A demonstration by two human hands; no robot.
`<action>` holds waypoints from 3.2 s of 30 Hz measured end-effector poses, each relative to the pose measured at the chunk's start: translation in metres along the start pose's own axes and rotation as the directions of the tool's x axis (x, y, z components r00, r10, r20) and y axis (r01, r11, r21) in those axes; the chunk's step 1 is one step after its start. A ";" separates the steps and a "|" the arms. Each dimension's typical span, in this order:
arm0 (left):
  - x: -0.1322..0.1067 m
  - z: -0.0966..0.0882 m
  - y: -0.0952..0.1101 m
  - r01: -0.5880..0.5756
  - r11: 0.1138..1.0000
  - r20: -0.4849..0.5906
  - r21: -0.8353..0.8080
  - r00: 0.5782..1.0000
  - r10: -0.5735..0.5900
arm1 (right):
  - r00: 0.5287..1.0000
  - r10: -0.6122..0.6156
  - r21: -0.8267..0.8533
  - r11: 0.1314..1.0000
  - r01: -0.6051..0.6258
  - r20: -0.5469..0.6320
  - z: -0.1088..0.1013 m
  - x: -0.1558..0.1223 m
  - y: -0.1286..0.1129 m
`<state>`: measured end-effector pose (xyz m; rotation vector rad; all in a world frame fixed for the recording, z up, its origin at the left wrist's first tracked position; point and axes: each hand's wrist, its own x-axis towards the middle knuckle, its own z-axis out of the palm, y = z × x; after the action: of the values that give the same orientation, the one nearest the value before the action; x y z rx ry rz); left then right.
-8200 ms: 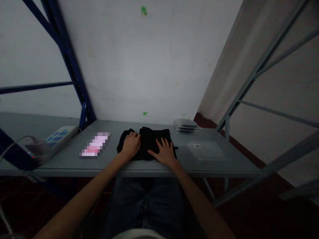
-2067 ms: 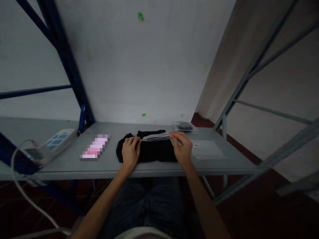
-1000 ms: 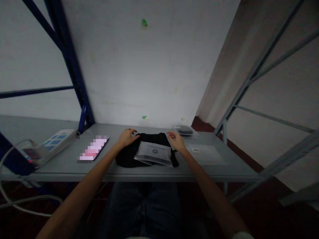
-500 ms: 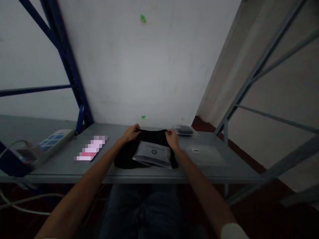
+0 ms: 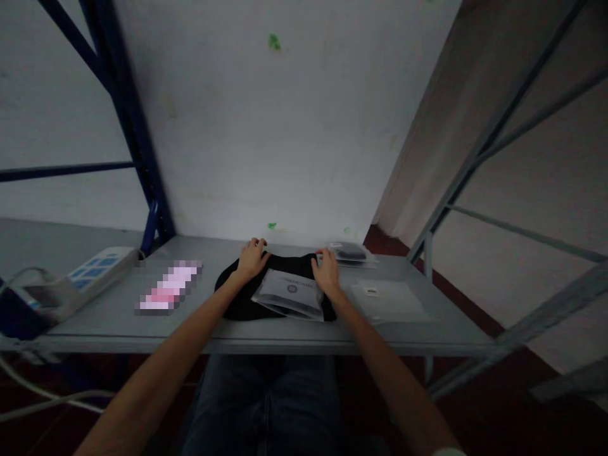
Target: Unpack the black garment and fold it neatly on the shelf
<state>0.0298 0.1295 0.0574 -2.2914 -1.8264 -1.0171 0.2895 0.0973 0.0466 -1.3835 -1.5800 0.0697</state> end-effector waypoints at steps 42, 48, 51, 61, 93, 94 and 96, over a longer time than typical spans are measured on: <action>-0.044 -0.021 0.036 0.164 0.867 0.041 -0.470 0.986 -0.164 | 0.901 0.208 0.124 0.954 -0.273 0.381 -0.014 -0.034 -0.011; -0.045 -0.063 0.010 0.319 0.758 -0.002 -0.569 0.921 -0.389 | 0.930 0.146 0.133 0.971 -0.201 0.338 -0.013 -0.034 0.000; -0.052 -0.087 -0.004 0.372 0.685 0.016 -0.627 0.885 -0.466 | 0.921 0.124 0.029 0.989 -0.145 0.368 -0.019 -0.039 0.001; -0.069 -0.075 0.009 0.467 0.515 0.257 -0.719 0.867 -0.427 | 0.782 -0.612 0.032 0.789 0.613 0.121 -0.055 -0.085 -0.082; -0.133 -0.100 0.066 -0.478 0.824 -0.160 -0.304 0.879 0.450 | 0.658 -0.724 -0.161 0.638 0.753 0.206 -0.073 -0.078 -0.075; -0.132 -0.102 0.066 -0.465 0.825 -0.185 -0.322 0.885 0.427 | 0.665 -0.718 -0.187 0.639 0.746 0.203 -0.076 -0.074 -0.070; -0.129 -0.105 0.066 -0.428 0.831 -0.214 -0.355 0.903 0.373 | 0.679 -0.709 -0.247 0.634 0.733 0.193 -0.084 -0.065 -0.056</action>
<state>0.0278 -0.0450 0.0979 -2.5790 -1.0818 -1.5196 0.2972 -0.0174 0.0831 -0.8586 -2.1813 -0.6500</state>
